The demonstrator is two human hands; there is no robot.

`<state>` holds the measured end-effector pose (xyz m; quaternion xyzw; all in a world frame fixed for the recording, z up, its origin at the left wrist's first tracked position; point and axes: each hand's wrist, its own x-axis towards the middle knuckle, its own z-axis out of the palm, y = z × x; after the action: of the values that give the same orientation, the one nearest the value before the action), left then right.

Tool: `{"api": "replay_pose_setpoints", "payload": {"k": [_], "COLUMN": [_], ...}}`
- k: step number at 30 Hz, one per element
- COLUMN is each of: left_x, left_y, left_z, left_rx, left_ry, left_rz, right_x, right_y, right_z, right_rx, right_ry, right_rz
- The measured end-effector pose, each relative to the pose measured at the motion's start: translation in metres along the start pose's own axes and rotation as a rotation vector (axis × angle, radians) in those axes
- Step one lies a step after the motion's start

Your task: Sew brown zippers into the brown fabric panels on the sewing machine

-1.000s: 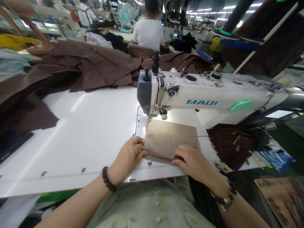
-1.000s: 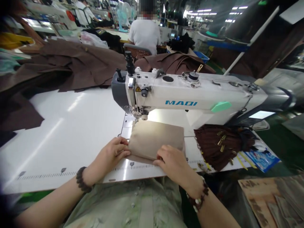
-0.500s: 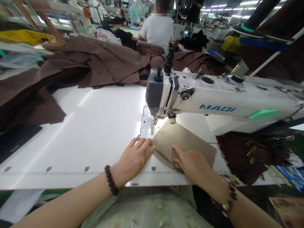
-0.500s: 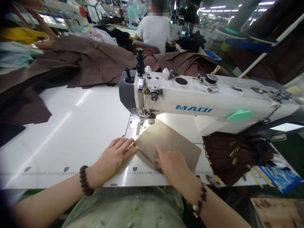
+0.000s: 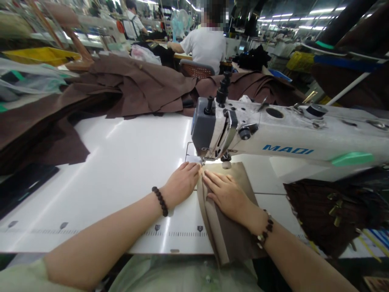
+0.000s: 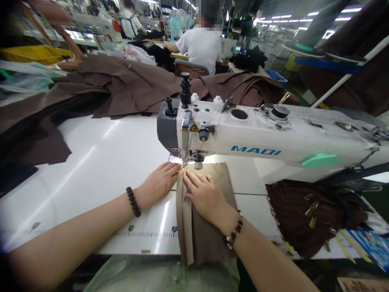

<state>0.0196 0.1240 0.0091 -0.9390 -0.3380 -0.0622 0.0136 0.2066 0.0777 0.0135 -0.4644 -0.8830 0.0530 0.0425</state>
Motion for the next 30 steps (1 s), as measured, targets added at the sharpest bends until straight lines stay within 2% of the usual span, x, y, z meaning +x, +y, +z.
{"api": "replay_pose_setpoints", "payload": {"k": [6, 8, 11, 14, 16, 21, 24, 27, 30], "left_x": [0.014, 0.005, -0.024, -0.054, -0.068, -0.075, -0.075, -0.079, -0.083], "left_y": [-0.017, -0.007, 0.026, 0.063, 0.077, 0.075, 0.070, 0.070, 0.070], "left_z": [0.000, -0.006, -0.018, -0.023, -0.021, -0.017, -0.019, -0.018, -0.012], "left_rx": [-0.038, -0.082, -0.238, -0.350, -0.373, -0.368, -0.385, -0.427, -0.443], "left_ry": [0.031, 0.063, 0.098, 0.061, 0.020, -0.119, -0.123, -0.073, 0.053], "left_rz": [0.017, 0.046, 0.119, 0.205, 0.234, 0.307, 0.347, 0.291, 0.089], "right_x": [0.014, 0.013, 0.009, 0.007, 0.007, 0.010, 0.011, 0.002, -0.025], "right_y": [0.005, 0.006, 0.009, 0.011, 0.011, 0.009, 0.007, 0.002, -0.011], "right_z": [0.004, 0.006, 0.006, 0.002, -0.001, 0.000, 0.002, 0.001, -0.003], "right_rx": [-0.008, 0.009, 0.040, 0.066, 0.086, 0.083, 0.102, 0.127, 0.161], "right_ry": [0.030, 0.055, 0.074, 0.073, 0.069, 0.062, 0.021, -0.037, -0.080], "right_rz": [0.065, 0.070, 0.037, 0.009, 0.005, -0.026, -0.076, -0.139, -0.224]}}
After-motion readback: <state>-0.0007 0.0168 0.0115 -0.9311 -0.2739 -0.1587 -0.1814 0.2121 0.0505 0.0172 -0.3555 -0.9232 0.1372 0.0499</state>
